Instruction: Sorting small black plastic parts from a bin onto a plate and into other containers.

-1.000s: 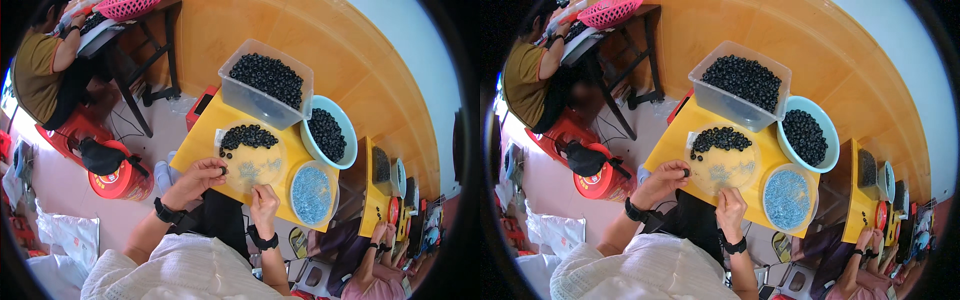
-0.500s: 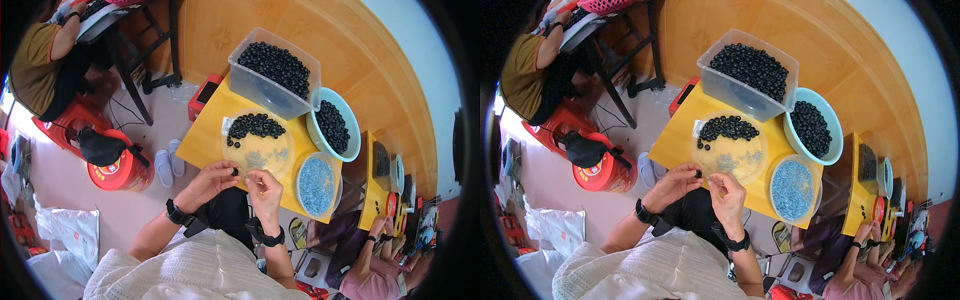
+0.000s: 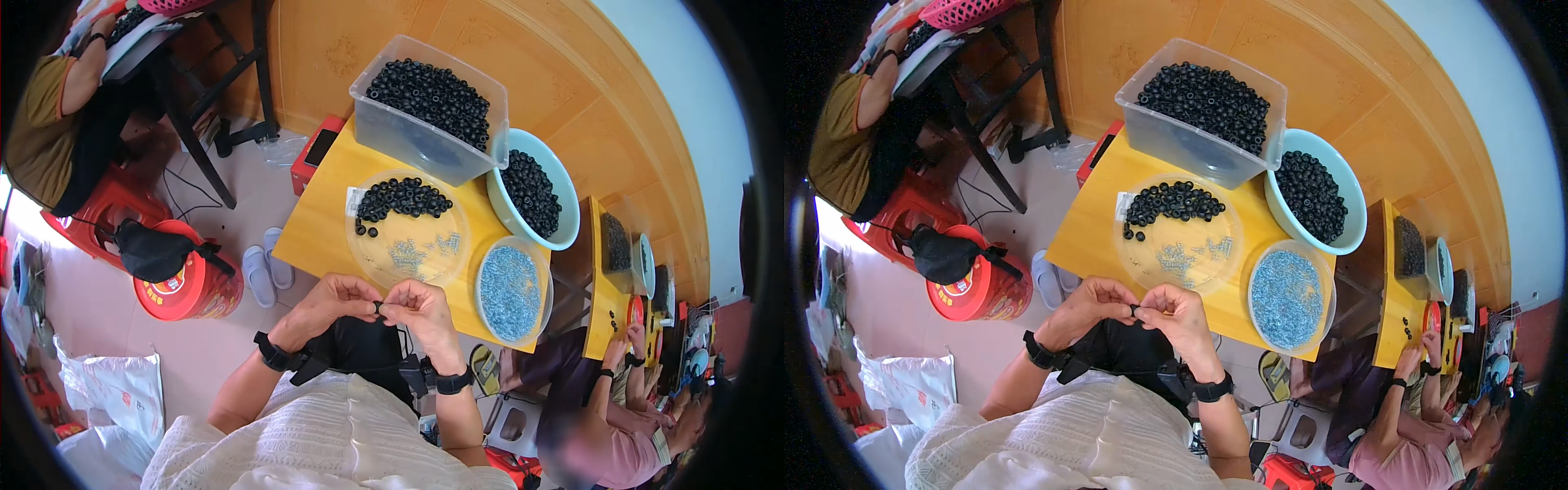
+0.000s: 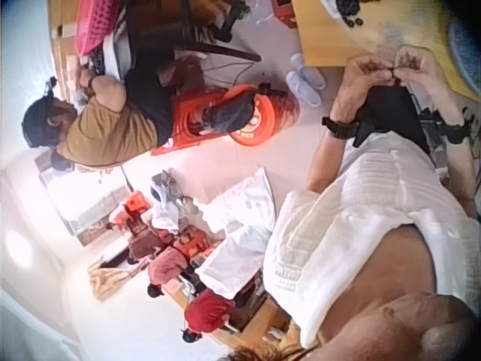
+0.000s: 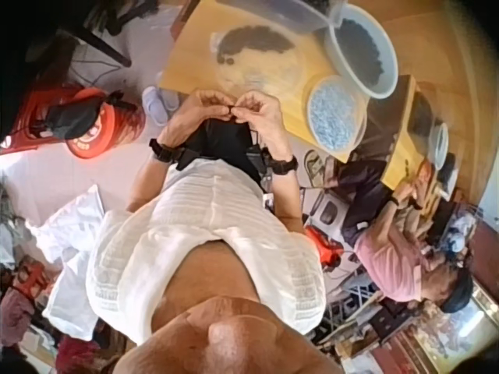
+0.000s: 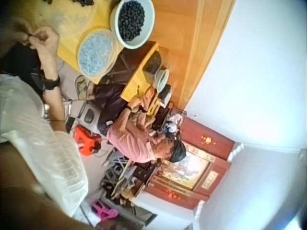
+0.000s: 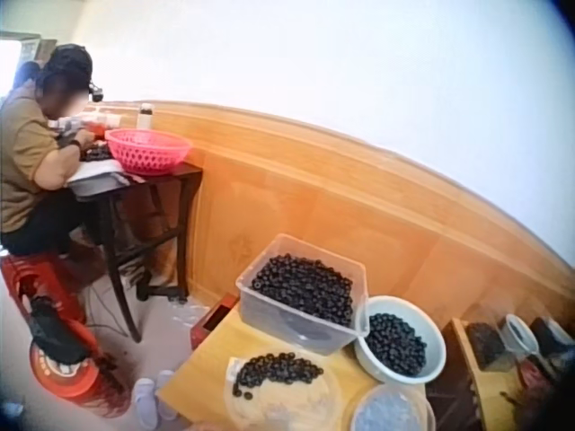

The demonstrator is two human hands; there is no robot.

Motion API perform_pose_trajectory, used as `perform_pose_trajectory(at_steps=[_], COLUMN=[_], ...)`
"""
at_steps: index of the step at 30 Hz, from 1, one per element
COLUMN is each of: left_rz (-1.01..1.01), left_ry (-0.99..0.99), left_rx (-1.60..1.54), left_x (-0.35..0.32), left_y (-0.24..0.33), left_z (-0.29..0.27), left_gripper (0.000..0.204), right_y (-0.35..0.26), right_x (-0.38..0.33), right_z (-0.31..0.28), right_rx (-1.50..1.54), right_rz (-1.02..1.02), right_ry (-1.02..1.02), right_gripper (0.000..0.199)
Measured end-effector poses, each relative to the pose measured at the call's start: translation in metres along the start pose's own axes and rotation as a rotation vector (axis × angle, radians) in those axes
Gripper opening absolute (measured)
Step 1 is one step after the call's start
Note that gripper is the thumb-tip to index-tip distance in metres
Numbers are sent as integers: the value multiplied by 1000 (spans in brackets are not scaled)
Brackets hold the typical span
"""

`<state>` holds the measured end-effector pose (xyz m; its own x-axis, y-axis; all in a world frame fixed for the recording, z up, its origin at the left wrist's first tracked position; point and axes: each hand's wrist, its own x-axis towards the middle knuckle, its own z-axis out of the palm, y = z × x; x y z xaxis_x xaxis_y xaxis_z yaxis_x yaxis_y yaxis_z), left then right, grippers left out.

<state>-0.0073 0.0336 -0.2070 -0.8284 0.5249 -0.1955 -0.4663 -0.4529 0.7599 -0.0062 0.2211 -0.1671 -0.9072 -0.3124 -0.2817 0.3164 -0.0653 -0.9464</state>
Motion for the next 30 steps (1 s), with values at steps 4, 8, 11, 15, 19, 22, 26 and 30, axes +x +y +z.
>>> perform_pose_trajectory(at_steps=[4,8,11,15,19,22,26,30], left_rz=[-59,-36,6,27,24,57,73,81], left_ry=[-82,-37,-54,-62,-17,-63,-47,-39], left_rx=[-52,-193,-239,-270,-296,-308,-308,-318], left_x=[2,5,6,6,5,5,2,-1], left_y=[-4,-15,-18,-17,-14,-14,-14,-11], left_z=[-1,-7,-10,-14,-12,-14,-19,-22], left_gripper=[14,15,15,15,14,15,14,14], right_y=[5,15,22,15,4,-6,-12,-9], right_x=[0,-2,6,9,19,45,94,131], right_z=[-7,-7,-45,-87,-80,-70,-58,-47], right_rx=[101,46,-397,-673,-882,-1030,-1104,-1197], right_rz=[75,26,-236,-214,-188,-255,-511,-568], right_ry=[-45,95,420,628,485,384,311,240], right_gripper=[11,7,7,8,7,9,13,9])
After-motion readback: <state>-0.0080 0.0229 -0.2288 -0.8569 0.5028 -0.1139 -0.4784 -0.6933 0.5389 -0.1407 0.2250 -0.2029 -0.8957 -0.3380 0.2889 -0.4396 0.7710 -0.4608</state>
